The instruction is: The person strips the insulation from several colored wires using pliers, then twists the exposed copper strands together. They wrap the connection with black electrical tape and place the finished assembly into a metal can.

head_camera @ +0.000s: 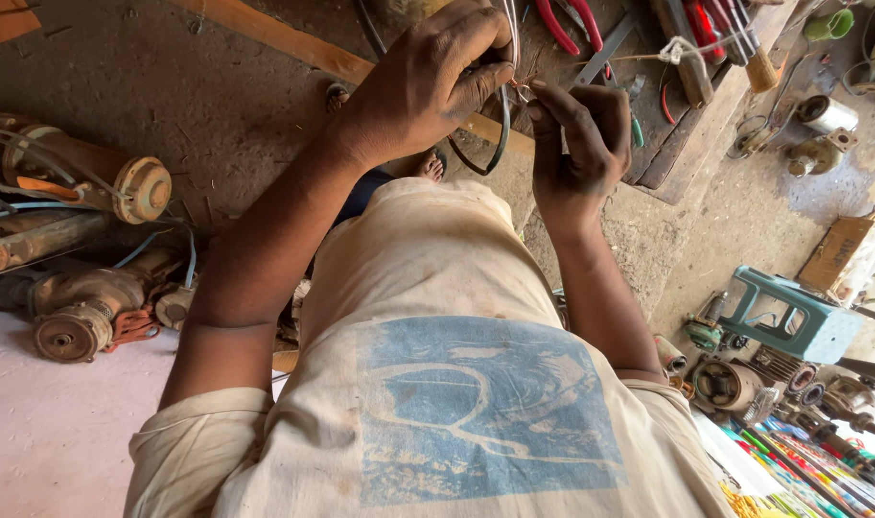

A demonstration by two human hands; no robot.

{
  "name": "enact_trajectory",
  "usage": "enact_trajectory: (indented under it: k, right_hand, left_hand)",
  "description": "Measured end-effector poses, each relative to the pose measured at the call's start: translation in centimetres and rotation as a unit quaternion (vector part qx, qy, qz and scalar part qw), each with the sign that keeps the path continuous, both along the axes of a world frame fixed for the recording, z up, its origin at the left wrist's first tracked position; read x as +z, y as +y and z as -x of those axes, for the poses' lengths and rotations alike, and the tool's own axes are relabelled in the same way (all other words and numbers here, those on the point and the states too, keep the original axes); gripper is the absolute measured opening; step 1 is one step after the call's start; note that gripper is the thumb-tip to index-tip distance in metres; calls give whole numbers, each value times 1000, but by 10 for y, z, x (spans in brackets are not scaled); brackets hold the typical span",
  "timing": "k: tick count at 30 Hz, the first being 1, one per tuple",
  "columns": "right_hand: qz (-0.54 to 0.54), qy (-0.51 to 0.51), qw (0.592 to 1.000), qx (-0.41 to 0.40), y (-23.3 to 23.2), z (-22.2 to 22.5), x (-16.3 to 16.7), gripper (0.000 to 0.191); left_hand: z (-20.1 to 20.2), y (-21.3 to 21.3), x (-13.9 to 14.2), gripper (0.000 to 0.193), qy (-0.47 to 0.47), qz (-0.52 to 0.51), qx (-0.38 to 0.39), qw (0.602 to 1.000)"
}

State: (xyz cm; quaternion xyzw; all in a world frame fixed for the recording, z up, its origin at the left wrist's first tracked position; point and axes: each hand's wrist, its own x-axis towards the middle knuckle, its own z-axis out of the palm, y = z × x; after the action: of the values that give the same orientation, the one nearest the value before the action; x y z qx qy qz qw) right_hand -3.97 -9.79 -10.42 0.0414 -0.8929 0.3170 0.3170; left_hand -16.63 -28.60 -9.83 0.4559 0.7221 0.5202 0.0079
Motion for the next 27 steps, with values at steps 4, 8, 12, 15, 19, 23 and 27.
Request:
enact_trajectory:
  k: [4, 8, 12, 15, 19, 23, 27]
  right_hand:
    - [-67, 44, 997, 11, 4, 3, 7, 19]
    - [-197, 41, 980, 12, 13, 9, 14, 13]
    - [-310, 120, 941, -62, 15, 15, 2, 22]
    - [-294, 151, 944, -20, 17, 24, -14, 23]
    - [-242, 169, 955, 6, 20, 37, -27, 27]
    - [-192, 196, 961, 35, 18, 36, -22, 27]
    - [-173, 163, 968, 84, 26, 41, -13, 21]
  left_hand:
    - [1, 0, 0, 21, 7, -1, -6, 1000]
    - [0, 0, 0, 21, -3, 19, 9, 1000]
    - [0, 2, 0, 20, 18, 14, 11, 1000]
    - [-1, 2, 1, 20, 0, 12, 7, 1000]
    - [-2, 2, 4, 23, 16, -5, 13, 1000]
    - [-3, 2, 6, 22, 6, 0, 18, 1000]
    - [-2, 0, 4, 21, 4, 10, 8, 1000]
